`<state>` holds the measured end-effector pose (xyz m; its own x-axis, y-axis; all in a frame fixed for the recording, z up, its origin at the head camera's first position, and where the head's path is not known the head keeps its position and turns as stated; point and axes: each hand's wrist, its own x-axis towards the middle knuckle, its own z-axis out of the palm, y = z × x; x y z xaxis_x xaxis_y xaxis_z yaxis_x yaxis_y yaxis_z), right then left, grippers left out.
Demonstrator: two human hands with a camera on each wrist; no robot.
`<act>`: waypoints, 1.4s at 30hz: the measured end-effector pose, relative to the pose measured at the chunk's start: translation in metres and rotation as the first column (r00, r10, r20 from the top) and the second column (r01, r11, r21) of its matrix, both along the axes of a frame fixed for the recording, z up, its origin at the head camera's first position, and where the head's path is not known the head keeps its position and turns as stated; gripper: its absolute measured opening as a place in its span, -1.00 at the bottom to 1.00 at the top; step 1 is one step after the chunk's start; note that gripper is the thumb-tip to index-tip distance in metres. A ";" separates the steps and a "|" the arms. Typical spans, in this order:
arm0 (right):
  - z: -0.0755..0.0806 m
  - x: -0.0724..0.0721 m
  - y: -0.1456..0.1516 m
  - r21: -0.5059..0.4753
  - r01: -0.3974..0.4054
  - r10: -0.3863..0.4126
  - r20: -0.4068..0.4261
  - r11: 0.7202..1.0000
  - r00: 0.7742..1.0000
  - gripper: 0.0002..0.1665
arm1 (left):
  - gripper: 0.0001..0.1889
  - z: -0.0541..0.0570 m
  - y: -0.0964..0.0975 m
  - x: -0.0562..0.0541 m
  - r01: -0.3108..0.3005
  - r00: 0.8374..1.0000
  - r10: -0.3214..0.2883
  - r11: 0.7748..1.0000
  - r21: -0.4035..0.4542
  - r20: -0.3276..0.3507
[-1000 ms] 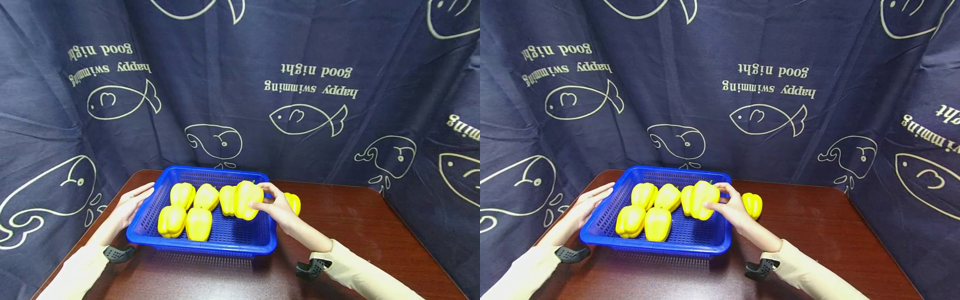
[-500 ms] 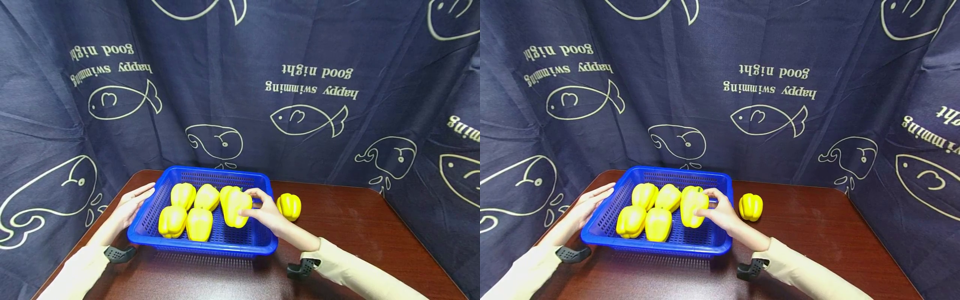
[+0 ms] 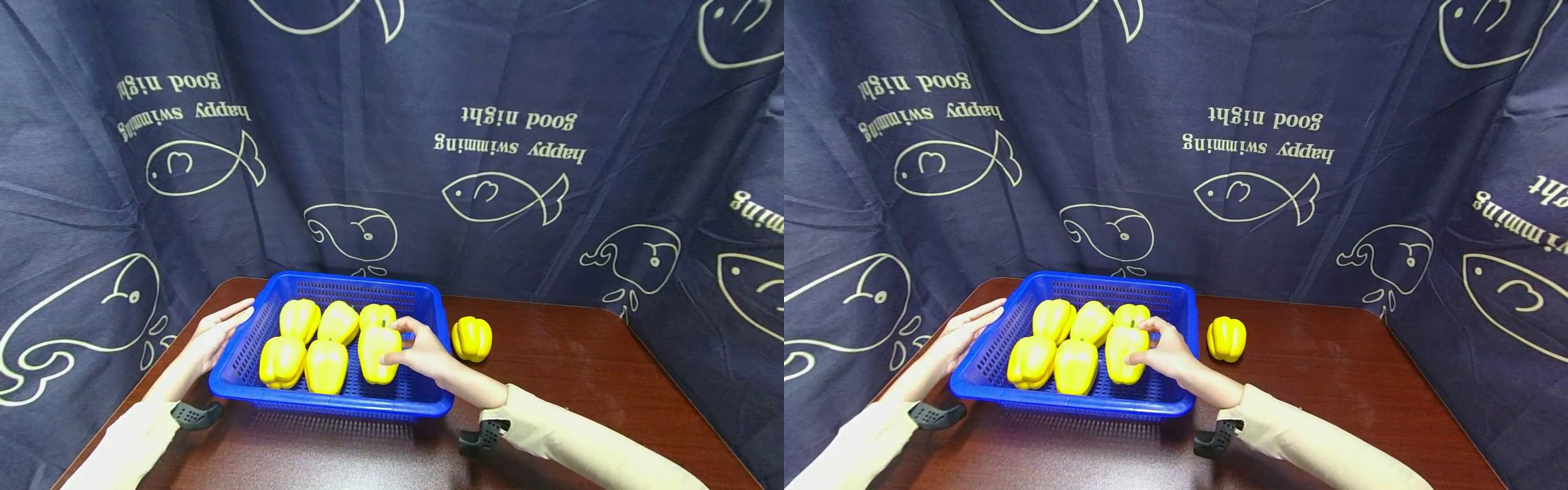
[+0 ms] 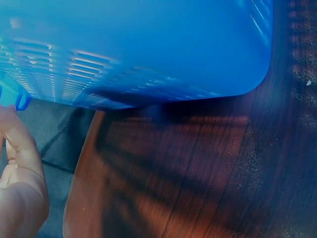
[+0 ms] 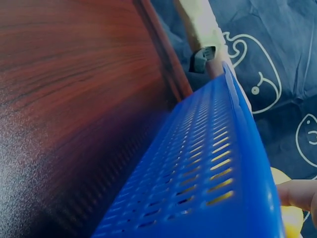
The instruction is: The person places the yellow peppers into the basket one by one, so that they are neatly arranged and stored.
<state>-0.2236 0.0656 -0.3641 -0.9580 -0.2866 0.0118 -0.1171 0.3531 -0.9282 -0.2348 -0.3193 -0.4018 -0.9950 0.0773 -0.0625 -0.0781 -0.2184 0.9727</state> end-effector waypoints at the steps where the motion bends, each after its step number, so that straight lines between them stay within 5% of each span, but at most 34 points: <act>1: 0.000 0.000 -0.001 0.005 -0.002 0.002 0.008 1.000 1.000 -0.42 | -0.54 0.000 0.000 0.000 -0.001 1.000 0.001 1.000 -0.003 -0.001; 6: -0.001 0.000 -0.004 0.054 -0.039 0.037 0.033 0.998 0.999 -0.41 | -0.64 -0.002 -0.001 0.000 0.003 1.000 -0.003 1.000 0.003 -0.011; 10: -0.005 -0.002 -0.004 0.118 -0.069 0.066 0.025 0.991 0.997 -0.39 | -0.53 -0.003 -0.001 -0.001 -0.003 1.000 0.003 1.000 -0.006 -0.001; 16: -0.011 -0.003 -0.011 0.178 -0.039 0.030 0.052 0.983 0.998 -0.40 | -0.57 -0.005 -0.001 -0.002 -0.003 1.000 0.003 1.000 0.008 0.010; 32: -0.015 -0.002 -0.016 0.206 -0.090 0.069 0.108 0.974 0.992 -0.43 | -0.57 -0.003 0.000 0.000 -0.007 1.000 0.007 1.000 0.021 0.009; 42: -0.015 0.000 -0.016 0.225 -0.099 0.089 0.054 0.969 0.995 -0.45 | -0.54 -0.002 -0.001 -0.001 -0.010 1.000 0.009 1.000 0.022 0.011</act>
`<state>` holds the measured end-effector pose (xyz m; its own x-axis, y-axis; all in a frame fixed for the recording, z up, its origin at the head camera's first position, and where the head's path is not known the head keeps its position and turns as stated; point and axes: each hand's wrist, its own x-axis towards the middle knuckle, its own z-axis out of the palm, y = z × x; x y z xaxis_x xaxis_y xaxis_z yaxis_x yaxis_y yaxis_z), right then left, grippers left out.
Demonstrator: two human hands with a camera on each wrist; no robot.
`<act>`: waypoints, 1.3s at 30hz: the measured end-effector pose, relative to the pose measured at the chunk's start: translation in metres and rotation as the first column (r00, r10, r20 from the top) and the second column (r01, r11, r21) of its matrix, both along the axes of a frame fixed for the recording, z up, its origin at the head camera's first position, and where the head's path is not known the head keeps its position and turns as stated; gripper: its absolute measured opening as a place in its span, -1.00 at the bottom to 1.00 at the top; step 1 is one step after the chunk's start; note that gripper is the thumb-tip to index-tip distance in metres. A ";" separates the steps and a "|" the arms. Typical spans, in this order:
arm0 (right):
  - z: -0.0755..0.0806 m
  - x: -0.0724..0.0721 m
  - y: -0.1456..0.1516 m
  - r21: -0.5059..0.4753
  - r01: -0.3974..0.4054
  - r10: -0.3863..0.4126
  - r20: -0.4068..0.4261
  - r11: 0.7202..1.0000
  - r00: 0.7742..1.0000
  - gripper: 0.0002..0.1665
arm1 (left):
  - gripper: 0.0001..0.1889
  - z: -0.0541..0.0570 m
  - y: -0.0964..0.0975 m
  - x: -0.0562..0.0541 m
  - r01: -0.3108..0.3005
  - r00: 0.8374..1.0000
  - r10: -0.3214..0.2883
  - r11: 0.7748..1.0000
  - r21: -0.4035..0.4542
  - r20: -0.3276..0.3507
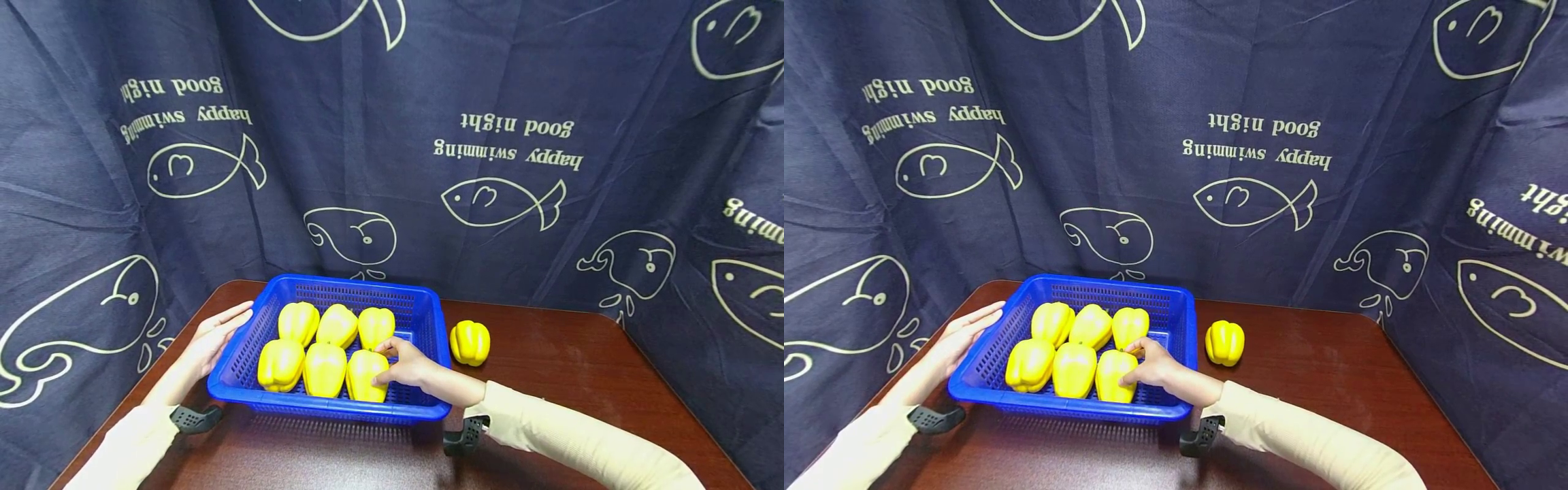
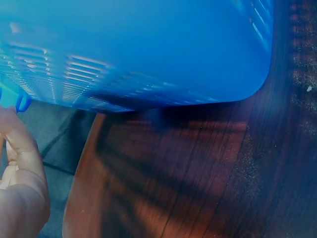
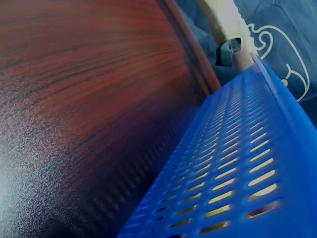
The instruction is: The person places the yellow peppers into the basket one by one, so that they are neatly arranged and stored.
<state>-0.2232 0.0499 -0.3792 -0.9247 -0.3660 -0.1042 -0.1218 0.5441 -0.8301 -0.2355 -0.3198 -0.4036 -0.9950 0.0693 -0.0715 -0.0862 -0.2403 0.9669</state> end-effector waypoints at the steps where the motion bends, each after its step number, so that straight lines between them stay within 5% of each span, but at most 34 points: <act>1: -0.001 0.000 0.000 0.003 -0.004 0.004 -0.008 1.000 1.000 -0.45 | -0.55 0.000 0.000 0.000 0.000 1.000 0.000 1.000 0.004 0.001; 14: -0.003 0.000 0.000 0.019 -0.028 0.029 -0.056 0.999 0.998 -0.44 | -0.66 -0.001 0.001 0.001 0.006 1.000 -0.005 1.000 0.012 -0.017; 23: -0.003 -0.002 0.000 0.038 -0.015 0.018 -0.080 0.999 0.997 -0.45 | -0.52 0.001 0.000 0.000 -0.002 1.000 0.002 1.000 -0.007 -0.003; 39: 0.001 -0.002 0.003 -0.078 0.009 -0.011 -0.037 0.997 0.999 -0.41 | -0.54 0.001 0.002 0.000 -0.014 1.000 0.014 1.000 -0.022 -0.008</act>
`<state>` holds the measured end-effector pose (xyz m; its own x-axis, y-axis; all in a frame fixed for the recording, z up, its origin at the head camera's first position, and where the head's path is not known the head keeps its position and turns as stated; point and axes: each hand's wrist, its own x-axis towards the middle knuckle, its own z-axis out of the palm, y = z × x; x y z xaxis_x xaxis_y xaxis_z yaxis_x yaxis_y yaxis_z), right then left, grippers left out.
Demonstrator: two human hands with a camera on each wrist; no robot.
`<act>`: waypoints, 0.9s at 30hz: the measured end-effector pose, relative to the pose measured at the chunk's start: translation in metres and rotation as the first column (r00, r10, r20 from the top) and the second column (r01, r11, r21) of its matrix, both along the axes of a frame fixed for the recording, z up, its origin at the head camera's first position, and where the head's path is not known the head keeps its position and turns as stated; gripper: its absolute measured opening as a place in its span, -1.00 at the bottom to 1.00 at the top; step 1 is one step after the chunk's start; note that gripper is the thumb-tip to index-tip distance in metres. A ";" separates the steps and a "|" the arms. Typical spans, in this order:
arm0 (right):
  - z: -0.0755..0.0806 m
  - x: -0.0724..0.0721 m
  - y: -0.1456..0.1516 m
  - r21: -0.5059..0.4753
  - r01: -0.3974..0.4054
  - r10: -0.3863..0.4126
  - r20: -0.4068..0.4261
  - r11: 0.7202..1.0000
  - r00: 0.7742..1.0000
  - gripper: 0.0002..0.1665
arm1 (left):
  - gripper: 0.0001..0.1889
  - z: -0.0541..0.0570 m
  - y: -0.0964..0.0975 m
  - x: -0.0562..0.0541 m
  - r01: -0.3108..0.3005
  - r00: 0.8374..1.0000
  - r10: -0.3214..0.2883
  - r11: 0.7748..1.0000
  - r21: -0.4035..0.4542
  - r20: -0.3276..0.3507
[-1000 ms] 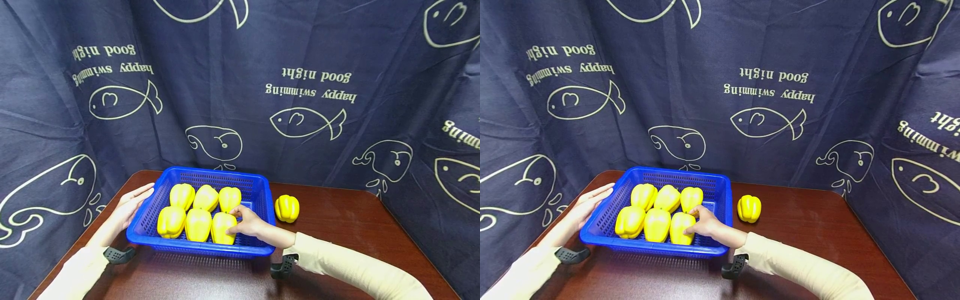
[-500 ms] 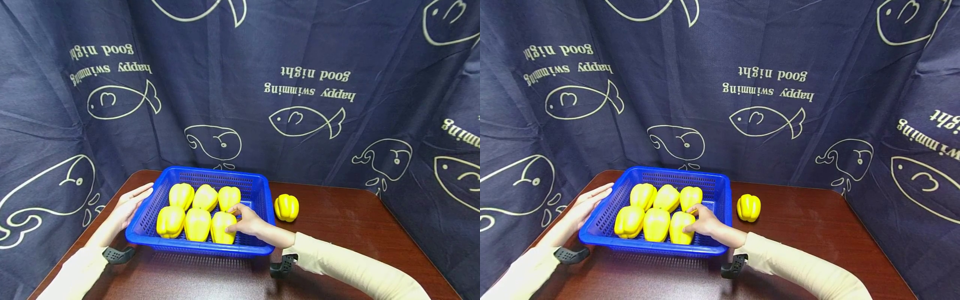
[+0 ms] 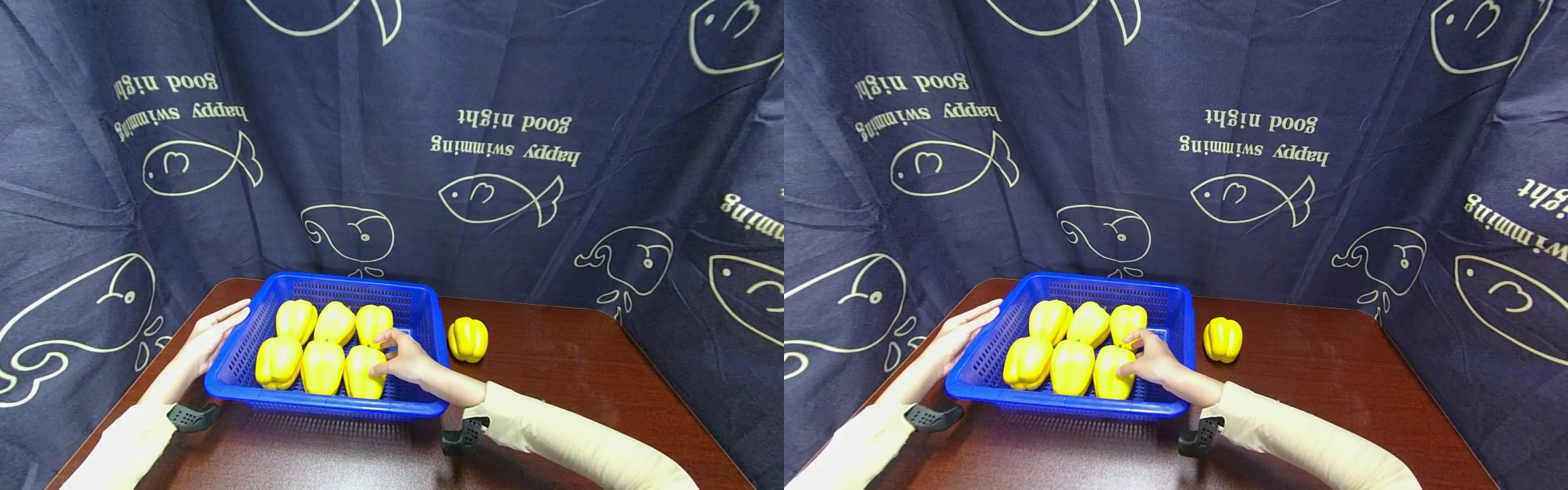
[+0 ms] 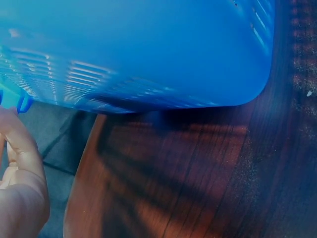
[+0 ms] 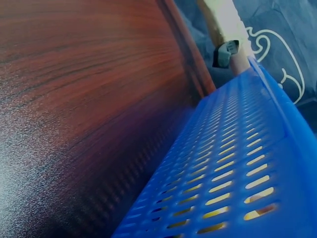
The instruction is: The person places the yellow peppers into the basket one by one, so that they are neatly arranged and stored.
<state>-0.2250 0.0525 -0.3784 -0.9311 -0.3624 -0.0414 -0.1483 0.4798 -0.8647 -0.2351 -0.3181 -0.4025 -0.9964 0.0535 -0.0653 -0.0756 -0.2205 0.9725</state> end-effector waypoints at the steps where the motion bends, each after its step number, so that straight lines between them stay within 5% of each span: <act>1: 0.001 0.000 0.000 -0.007 0.002 -0.002 0.000 1.000 1.000 -0.40 | -0.52 0.000 0.000 0.000 -0.002 1.000 0.002 1.000 -0.002 0.000; 16: 0.013 0.003 0.012 -0.090 0.007 -0.009 -0.017 0.996 1.000 -0.40 | -0.45 0.003 0.000 0.001 -0.012 1.000 0.012 1.000 -0.007 0.017; 27: 0.033 -0.001 0.033 -0.174 -0.087 0.082 -0.036 0.981 0.996 -0.42 | -0.43 0.001 0.001 0.000 -0.007 1.000 0.007 1.000 -0.020 0.005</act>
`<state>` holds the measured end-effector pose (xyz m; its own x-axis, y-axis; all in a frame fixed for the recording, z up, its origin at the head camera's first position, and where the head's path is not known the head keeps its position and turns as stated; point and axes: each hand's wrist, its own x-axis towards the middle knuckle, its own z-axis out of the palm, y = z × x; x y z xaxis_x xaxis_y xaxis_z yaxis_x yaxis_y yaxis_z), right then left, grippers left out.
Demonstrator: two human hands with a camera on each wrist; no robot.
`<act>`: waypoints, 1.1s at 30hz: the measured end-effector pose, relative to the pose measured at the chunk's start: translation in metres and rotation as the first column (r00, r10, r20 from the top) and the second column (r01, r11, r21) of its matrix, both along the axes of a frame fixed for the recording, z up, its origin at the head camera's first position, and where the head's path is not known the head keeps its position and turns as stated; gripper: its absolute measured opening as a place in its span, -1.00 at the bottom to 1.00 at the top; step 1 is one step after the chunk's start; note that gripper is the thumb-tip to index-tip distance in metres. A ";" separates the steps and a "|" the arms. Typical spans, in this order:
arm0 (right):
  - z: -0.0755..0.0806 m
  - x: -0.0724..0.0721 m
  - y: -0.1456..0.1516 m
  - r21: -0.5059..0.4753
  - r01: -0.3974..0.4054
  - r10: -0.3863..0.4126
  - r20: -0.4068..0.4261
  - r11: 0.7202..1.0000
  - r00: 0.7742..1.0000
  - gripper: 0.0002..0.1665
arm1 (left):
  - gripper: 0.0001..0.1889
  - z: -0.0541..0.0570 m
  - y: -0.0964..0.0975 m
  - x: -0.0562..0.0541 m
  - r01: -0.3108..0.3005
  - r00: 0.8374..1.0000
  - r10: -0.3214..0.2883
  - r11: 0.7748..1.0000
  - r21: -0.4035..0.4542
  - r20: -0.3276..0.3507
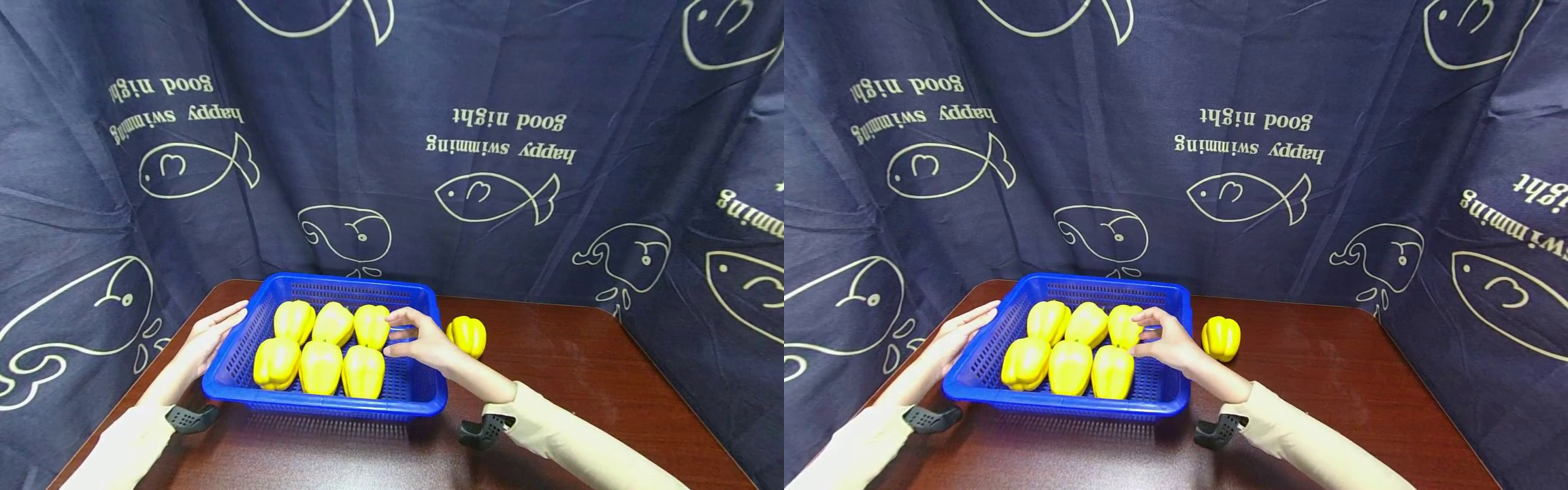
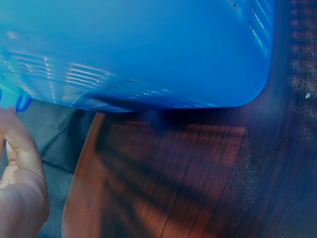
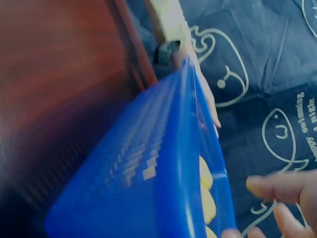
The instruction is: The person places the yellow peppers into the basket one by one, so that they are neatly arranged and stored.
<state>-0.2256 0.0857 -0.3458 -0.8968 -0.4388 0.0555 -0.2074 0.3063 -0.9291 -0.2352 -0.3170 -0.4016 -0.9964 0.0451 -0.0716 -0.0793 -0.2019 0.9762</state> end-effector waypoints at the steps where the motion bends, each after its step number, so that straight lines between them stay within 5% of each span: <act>1: 0.001 0.000 0.002 -0.003 -0.015 0.015 -0.015 1.000 1.000 -0.43 | -0.43 0.000 0.000 0.000 0.001 1.000 -0.001 1.000 0.000 0.000; 12: 0.006 -0.006 0.025 -0.061 -0.082 0.071 -0.167 0.995 0.983 -0.53 | -0.74 -0.001 -0.001 0.000 0.017 0.999 -0.016 0.999 0.041 -0.036; 33: -0.001 -0.024 0.088 -0.141 0.077 -0.112 -0.258 0.987 0.960 -0.51 | -0.69 -0.003 0.000 0.001 0.014 0.999 -0.014 1.000 -0.001 -0.053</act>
<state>-0.2499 0.1738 -0.3467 -0.8797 -0.3263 0.3459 -0.4263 0.2187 -0.8777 -0.2341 -0.3167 -0.4049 -0.9981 0.0594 -0.0190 -0.0306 -0.2007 0.9792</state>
